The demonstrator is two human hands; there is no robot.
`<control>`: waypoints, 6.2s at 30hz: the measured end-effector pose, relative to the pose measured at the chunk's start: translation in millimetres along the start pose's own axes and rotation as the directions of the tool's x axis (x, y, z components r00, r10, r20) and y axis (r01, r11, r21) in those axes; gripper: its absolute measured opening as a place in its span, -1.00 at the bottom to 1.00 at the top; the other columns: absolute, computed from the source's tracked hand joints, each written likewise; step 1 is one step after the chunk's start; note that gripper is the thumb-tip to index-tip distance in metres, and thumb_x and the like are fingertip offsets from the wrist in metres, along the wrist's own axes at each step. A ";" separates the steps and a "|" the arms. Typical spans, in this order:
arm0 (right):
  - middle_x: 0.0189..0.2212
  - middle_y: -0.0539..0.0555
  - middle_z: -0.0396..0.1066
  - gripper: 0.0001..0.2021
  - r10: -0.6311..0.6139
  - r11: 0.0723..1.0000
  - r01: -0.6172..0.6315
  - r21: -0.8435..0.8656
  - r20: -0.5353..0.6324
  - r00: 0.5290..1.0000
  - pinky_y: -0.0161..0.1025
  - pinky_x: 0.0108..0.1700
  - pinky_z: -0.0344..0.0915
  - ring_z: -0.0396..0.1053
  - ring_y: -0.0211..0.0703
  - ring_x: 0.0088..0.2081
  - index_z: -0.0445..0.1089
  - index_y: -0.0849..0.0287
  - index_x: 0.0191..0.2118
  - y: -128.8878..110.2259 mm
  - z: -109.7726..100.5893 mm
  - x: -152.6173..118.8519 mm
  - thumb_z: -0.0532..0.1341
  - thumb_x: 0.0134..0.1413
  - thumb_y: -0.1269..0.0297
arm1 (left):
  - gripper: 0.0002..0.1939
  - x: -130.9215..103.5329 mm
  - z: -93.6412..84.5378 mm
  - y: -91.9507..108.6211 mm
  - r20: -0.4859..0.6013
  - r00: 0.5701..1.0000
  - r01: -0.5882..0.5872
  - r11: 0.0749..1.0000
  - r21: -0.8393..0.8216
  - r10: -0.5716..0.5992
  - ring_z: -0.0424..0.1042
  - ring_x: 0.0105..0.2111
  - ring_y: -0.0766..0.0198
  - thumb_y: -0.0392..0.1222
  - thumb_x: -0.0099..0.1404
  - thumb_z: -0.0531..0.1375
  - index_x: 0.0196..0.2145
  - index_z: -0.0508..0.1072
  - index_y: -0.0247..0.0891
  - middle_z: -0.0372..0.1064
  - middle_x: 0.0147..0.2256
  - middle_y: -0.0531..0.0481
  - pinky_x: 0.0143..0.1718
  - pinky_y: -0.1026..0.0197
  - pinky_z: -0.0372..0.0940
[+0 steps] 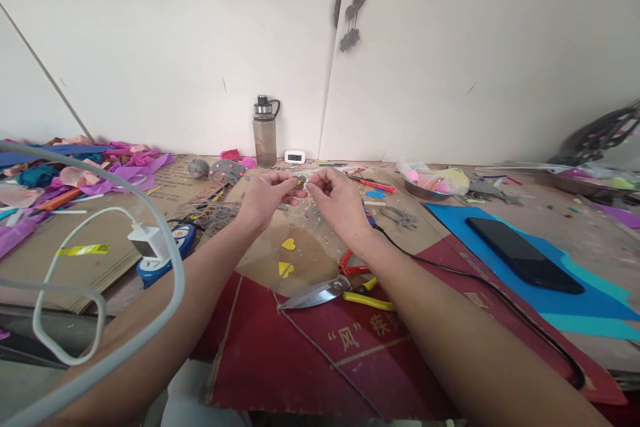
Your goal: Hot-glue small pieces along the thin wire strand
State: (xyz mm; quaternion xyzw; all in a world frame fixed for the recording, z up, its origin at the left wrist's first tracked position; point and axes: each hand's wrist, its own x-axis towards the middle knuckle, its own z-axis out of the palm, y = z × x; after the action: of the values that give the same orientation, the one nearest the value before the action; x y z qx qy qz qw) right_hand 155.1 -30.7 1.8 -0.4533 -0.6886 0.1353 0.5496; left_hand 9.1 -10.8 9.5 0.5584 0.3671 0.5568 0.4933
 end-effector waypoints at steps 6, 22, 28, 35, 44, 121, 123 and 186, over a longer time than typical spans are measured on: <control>-0.51 -0.02 0.33 -0.93 0.022 1.000 -0.022 -0.018 0.031 0.999 -0.30 -0.35 0.14 0.21 -0.28 -0.46 0.35 0.17 -0.45 -1.8 -0.6 0.6 0.13 -0.04 0.36 | -0.76 0.6 0.5 1.6 -0.002 1.000 0.023 1.000 0.003 -0.023 0.47 -0.50 0.31 -0.14 -0.03 0.35 -0.47 0.45 -0.37 0.44 -0.52 -0.03 -0.53 0.33 0.30; -0.66 -0.14 0.10 -0.83 0.154 0.988 -0.154 -0.011 -0.020 0.988 -0.33 -0.45 0.03 0.07 -0.33 -0.57 0.43 0.19 -0.36 -2.3 -2.5 3.1 0.17 -0.04 0.22 | -0.79 -1.1 1.9 -3.5 0.084 0.994 -0.080 0.991 0.104 0.071 0.45 -0.47 0.32 -0.12 0.06 0.30 -0.44 0.46 -0.34 0.40 -0.50 0.01 -0.54 0.34 0.24; -0.61 -0.09 0.25 -0.85 0.252 0.962 -0.251 0.105 0.012 0.968 -0.34 -0.44 0.05 0.09 -0.34 -0.55 0.41 0.22 -0.49 -3.1 -6.0 6.1 0.15 -0.11 0.27 | -0.73 0.8 -1.4 -1.8 0.206 0.977 0.049 0.999 -0.002 -0.047 0.39 -0.52 0.40 -0.10 0.07 0.33 -0.39 0.50 -0.40 0.47 -0.48 -0.08 -0.43 0.32 0.29; -0.63 -0.10 0.23 -0.87 0.290 0.953 -0.293 0.074 0.050 0.956 -0.33 -0.44 0.06 0.10 -0.33 -0.56 0.40 0.21 -0.49 -1.6 -5.3 5.7 0.16 -0.15 0.27 | -0.75 4.0 -5.1 -1.6 0.215 0.974 0.073 0.997 0.021 -0.076 0.48 -0.46 0.31 -0.13 0.05 0.34 -0.39 0.49 -0.38 0.47 -0.46 -0.07 -0.47 0.33 0.30; -0.51 -0.07 0.29 -0.77 0.190 0.979 -0.200 0.044 0.169 0.967 -0.30 -0.38 0.14 0.22 -0.26 -0.46 0.35 0.20 -0.20 7.5 5.2 2.8 0.12 0.03 0.21 | -0.85 7.2 -8.4 -0.6 -0.055 0.998 -0.001 0.998 0.062 0.005 0.47 -0.52 0.32 -0.21 0.07 0.28 -0.48 0.39 -0.34 0.38 -0.55 0.03 -0.56 0.37 0.27; -0.30 0.08 0.39 -0.86 0.054 0.998 -0.046 -0.052 0.166 0.985 -0.14 -0.23 0.27 0.34 -0.05 -0.25 0.24 0.10 -0.20 4.0 -25.5 -16.3 0.09 0.09 0.26 | -0.82 14.7 -17.9 -3.6 -0.194 0.980 0.048 0.999 -0.003 -0.048 0.00 -0.74 0.53 -0.14 -0.01 0.29 -0.54 0.45 -0.32 0.21 -0.67 0.10 -0.73 0.36 -0.26; -0.29 0.09 0.38 -0.85 0.048 0.998 -0.039 -0.055 0.166 0.985 -0.14 -0.22 0.27 0.34 -0.05 -0.24 0.25 0.11 -0.19 3.1 -25.0 -16.9 0.09 0.09 0.27 | -0.82 14.9 -18.3 -4.1 -0.191 0.981 0.044 0.999 0.000 -0.043 0.00 -0.74 0.53 -0.14 -0.01 0.29 -0.53 0.45 -0.33 0.21 -0.66 0.10 -0.73 0.36 -0.26; -0.53 -0.05 0.28 -0.85 0.158 0.969 -0.139 0.206 -0.082 0.984 -0.30 -0.36 0.13 0.17 -0.28 -0.47 0.27 0.16 -0.47 -3.8 18.9 4.1 0.12 0.02 0.21 | -0.79 2.6 1.2 -8.4 -0.136 0.979 -0.140 0.986 0.095 0.152 0.40 -0.51 0.36 -0.09 0.03 0.28 -0.49 0.47 -0.33 0.43 -0.55 0.00 -0.47 0.33 0.22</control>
State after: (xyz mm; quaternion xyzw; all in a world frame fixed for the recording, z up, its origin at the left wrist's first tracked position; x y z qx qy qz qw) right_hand 136.8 -23.7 0.2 -0.4523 -0.6079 0.2221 0.6137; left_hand 11.8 -6.4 2.2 0.5630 0.3829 0.6138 0.3996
